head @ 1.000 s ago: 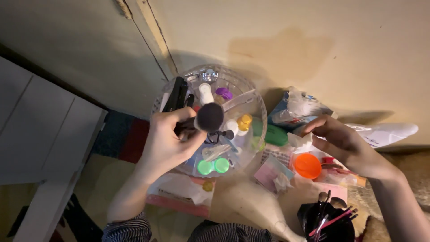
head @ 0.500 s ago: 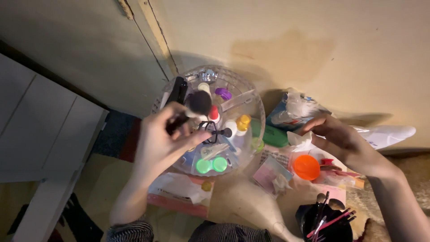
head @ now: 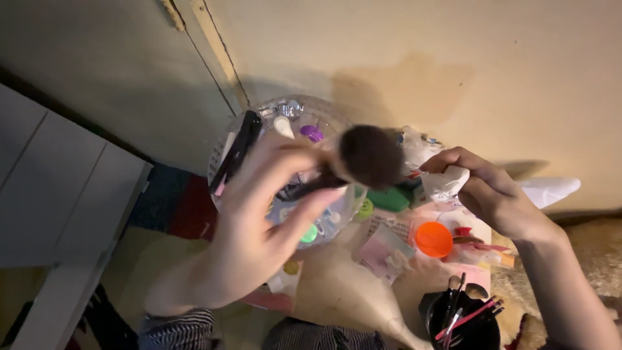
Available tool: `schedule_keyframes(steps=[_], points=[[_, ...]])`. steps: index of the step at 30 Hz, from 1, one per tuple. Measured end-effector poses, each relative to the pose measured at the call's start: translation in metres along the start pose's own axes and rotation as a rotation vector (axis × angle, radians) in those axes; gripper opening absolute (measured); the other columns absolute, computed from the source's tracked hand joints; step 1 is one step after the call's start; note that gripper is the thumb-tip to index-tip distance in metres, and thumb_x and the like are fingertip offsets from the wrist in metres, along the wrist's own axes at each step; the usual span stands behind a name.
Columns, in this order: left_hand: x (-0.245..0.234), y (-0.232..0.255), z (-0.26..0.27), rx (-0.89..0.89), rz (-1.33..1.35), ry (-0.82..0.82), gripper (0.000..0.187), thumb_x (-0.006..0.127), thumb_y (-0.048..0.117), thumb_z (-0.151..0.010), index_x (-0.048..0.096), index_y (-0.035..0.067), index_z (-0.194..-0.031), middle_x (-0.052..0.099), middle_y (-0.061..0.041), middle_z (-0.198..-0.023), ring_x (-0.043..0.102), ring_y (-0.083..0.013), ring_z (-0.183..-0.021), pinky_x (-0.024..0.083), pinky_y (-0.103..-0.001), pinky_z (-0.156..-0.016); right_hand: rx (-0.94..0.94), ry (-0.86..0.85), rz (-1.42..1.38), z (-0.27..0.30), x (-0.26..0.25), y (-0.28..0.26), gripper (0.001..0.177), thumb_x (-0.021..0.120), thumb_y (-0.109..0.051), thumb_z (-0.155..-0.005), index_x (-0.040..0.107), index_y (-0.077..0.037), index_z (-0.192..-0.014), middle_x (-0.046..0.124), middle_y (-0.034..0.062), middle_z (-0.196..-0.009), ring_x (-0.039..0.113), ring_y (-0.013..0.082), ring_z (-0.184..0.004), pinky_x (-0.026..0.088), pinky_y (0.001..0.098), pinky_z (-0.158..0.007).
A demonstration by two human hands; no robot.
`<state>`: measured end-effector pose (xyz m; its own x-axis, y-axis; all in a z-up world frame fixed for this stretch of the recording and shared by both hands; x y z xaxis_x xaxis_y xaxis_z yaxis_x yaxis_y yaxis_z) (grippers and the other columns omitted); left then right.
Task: Cleaning a makeup brush and organizing a rotating makeup holder.
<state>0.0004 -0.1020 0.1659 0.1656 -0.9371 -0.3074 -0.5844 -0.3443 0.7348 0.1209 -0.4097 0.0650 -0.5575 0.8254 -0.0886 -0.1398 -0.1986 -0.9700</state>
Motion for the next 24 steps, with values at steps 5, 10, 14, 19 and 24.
schedule_keyframes(steps=[5,10,14,19,24], points=[[0.033,-0.023,-0.011,0.077,-0.269,-0.090,0.022,0.073,0.006,-0.098,0.063,-0.003,-0.116,0.067,-0.013,-0.106,0.067,-0.0189,-0.088,0.057,-0.032,-0.077,-0.043,-0.002,-0.012,0.002,-0.008,0.023,0.033,0.045,-0.005,-0.100,0.061,-0.002,-0.129,0.065,0.0053,-0.121,0.058,0.0141,-0.110,0.046,0.0285,-0.092],[0.050,-0.040,-0.021,-0.021,-0.484,-0.231,0.023,0.074,0.010,-0.094,0.063,-0.007,-0.106,0.067,-0.018,-0.096,0.066,-0.0269,-0.073,0.054,-0.040,-0.066,-0.010,0.022,-0.118,0.008,-0.022,0.048,0.031,0.047,-0.007,-0.102,0.059,-0.002,-0.129,0.063,0.0047,-0.118,0.059,0.0136,-0.109,0.048,0.0275,-0.090],[0.055,-0.053,-0.027,-0.062,-0.483,-0.290,0.020,0.075,0.008,-0.090,0.064,-0.002,-0.104,0.069,-0.017,-0.083,0.069,-0.0333,-0.073,0.053,-0.045,-0.065,-0.029,0.048,-0.147,0.012,-0.032,0.060,0.030,0.047,-0.006,-0.104,0.060,0.000,-0.131,0.063,0.0055,-0.122,0.057,0.0145,-0.109,0.046,0.0279,-0.091],[0.064,-0.057,-0.028,-0.121,-0.470,-0.326,0.035,0.076,0.002,-0.082,0.065,0.002,-0.115,0.070,-0.021,-0.078,0.070,-0.0412,-0.078,0.054,-0.049,-0.065,-0.077,0.015,-0.234,0.015,-0.036,0.059,0.029,0.048,-0.008,-0.100,0.057,-0.002,-0.128,0.063,0.0050,-0.125,0.059,0.0140,-0.116,0.047,0.0279,-0.101],[0.076,-0.083,-0.017,-0.247,-0.583,-0.347,0.019,0.071,0.000,-0.084,0.065,-0.002,-0.103,0.069,-0.023,-0.078,0.071,-0.0417,-0.074,0.057,-0.048,-0.061,-0.026,0.048,-0.091,0.018,-0.040,0.056,0.030,0.048,-0.006,-0.103,0.060,0.000,-0.129,0.065,0.0064,-0.123,0.058,0.0135,-0.107,0.046,0.0268,-0.089]])
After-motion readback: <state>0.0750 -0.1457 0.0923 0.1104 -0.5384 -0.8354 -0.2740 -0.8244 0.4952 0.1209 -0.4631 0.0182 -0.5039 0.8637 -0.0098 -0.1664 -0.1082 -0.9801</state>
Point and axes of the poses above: each hand's wrist, its own z-axis away from the middle knuckle, its own x-axis out of the palm, y = z × x, the point moved 2 cm from there along -z, towards the middle knuckle
